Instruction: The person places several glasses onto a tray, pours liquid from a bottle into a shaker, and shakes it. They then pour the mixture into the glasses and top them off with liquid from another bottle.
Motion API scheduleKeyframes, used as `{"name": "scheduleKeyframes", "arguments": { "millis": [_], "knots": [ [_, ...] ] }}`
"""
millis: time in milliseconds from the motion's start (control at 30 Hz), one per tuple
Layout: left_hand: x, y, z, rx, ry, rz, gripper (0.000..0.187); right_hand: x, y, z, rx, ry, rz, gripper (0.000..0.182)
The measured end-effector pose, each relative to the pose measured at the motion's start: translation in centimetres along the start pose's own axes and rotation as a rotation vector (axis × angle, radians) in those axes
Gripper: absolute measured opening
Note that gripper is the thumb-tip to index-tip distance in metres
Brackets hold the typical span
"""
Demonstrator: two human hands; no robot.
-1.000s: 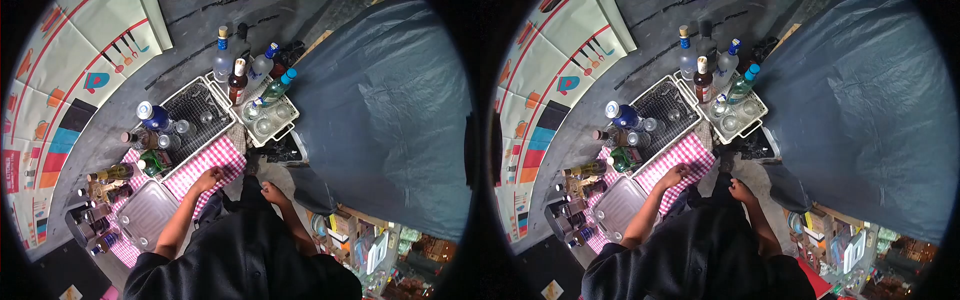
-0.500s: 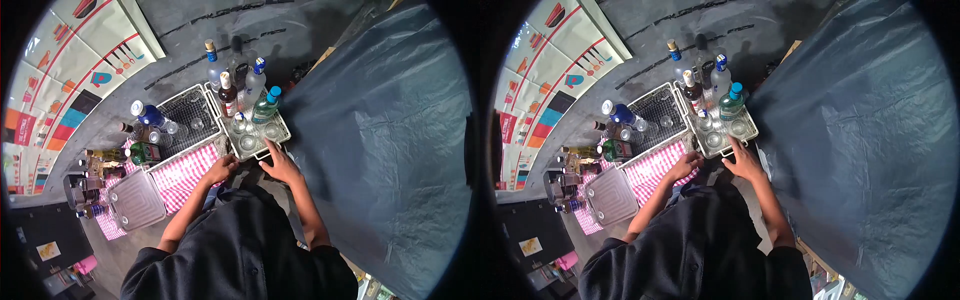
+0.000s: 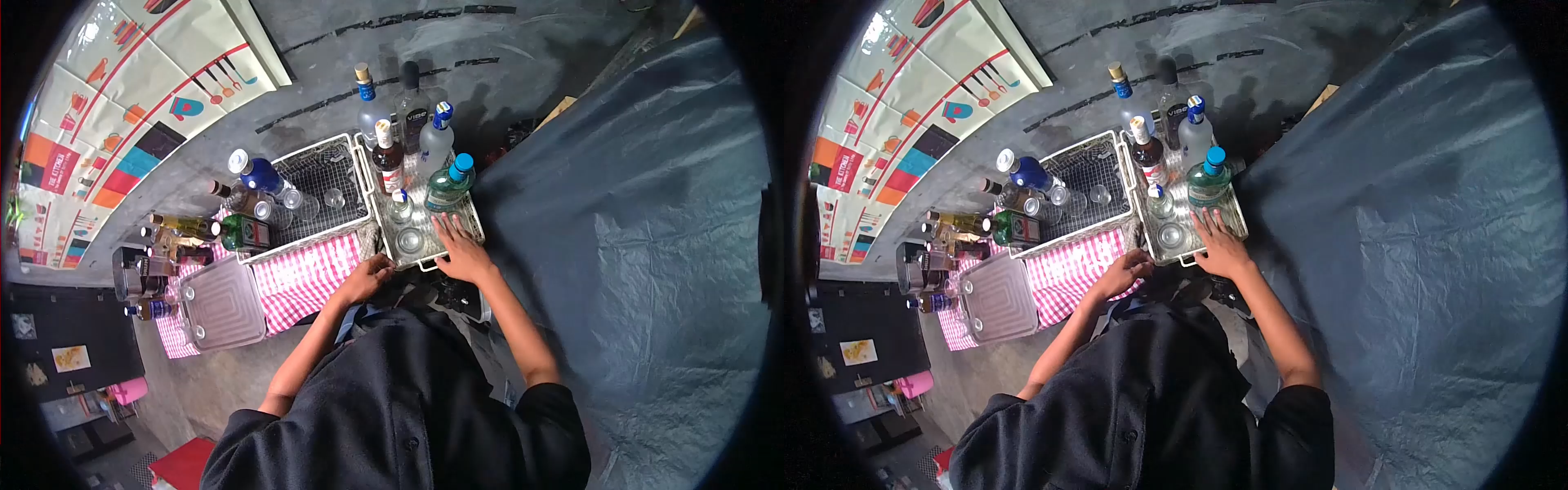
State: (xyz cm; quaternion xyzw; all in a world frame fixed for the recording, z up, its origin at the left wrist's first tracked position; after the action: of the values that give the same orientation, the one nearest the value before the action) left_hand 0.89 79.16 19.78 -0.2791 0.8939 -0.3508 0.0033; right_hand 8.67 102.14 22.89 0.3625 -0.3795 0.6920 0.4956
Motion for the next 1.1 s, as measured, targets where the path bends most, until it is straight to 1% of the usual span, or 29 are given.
{"name": "scheduleKeyframes", "arguments": {
  "millis": [33,100,167,233,300,367,400,433,500,533,600,733,800,833,900,967,1033,1100],
  "knots": [
    [0.0,0.1,-0.1,0.008,-0.008,0.000,0.023,-0.6,-0.1,0.1,0.004,0.002,0.007,0.090],
    [-0.2,0.4,0.0,0.032,-0.041,0.026,0.024,-1.2,-0.3,0.3,0.045,-0.029,-0.096,0.091],
    [-0.4,1.2,-0.1,0.026,-0.013,0.039,0.025,-1.4,-0.4,-0.1,0.040,-0.033,-0.091,0.091],
    [-0.4,1.1,-1.0,0.012,0.044,0.014,0.026,-0.4,-0.2,-0.3,0.039,0.103,-0.088,0.090],
    [-0.6,1.5,-1.9,-0.040,0.099,-0.005,0.027,1.5,-0.1,-0.5,0.020,0.101,-0.089,0.090],
    [-0.9,1.4,-2.8,-0.026,0.087,0.005,0.025,3.3,0.3,-0.7,0.047,0.265,-0.128,0.087],
    [-1.1,1.6,-2.8,0.001,0.069,0.020,0.022,3.7,0.5,-0.9,0.119,0.201,-0.159,0.084],
    [-1.2,1.8,-2.8,0.028,0.051,0.034,0.019,3.8,0.8,-1.2,0.116,0.202,-0.159,0.084],
    [-1.4,1.8,-3.3,0.040,0.020,0.049,0.019,3.7,1.5,-1.1,0.243,0.026,-0.082,0.080],
    [-1.5,1.8,-3.4,0.051,-0.012,0.060,0.018,3.5,1.8,-1.3,0.242,0.026,-0.082,0.080],
    [-1.7,2.0,-3.4,0.039,-0.019,0.052,0.018,2.8,2.5,-1.4,0.261,-0.046,-0.014,0.078],
    [-1.6,2.0,-3.5,0.043,-0.054,0.034,0.017,2.7,2.5,-1.2,0.242,-0.102,0.032,0.077],
    [-1.5,2.1,-3.4,0.020,-0.092,0.035,0.016,3.2,2.2,-1.3,0.215,0.041,-0.021,0.077],
    [-1.5,2.1,-3.4,-0.006,-0.124,0.038,0.016,3.5,2.2,-1.4,0.217,0.043,-0.015,0.077],
    [-1.5,1.9,-3.8,0.035,-0.132,0.031,0.015,3.9,2.1,-1.8,0.203,0.028,-0.007,0.077],
    [-1.7,1.9,-3.8,0.071,-0.136,0.028,0.014,2.9,2.1,-2.6,0.188,0.008,0.015,0.078],
    [-1.7,2.4,-3.4,-0.003,-0.111,-0.011,0.013,1.9,2.1,-2.5,0.167,0.014,0.067,0.079],
    [-1.8,3.0,-3.0,-0.019,-0.109,-0.037,0.013,0.8,1.8,-1.7,0.127,-0.038,0.078,0.080]
  ]
}}
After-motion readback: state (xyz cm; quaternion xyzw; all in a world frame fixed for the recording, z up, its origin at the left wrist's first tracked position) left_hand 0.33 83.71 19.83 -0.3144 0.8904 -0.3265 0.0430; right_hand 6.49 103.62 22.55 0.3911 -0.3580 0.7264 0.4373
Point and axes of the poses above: each hand's wrist, its own y-axis towards the middle knuckle, its own x-axis out of the back of the hand, z = x × y, the point moved 4 cm from there along y, towards the middle knuckle, and after that the axes turned 14 degrees about x, right-handed, at the moved point
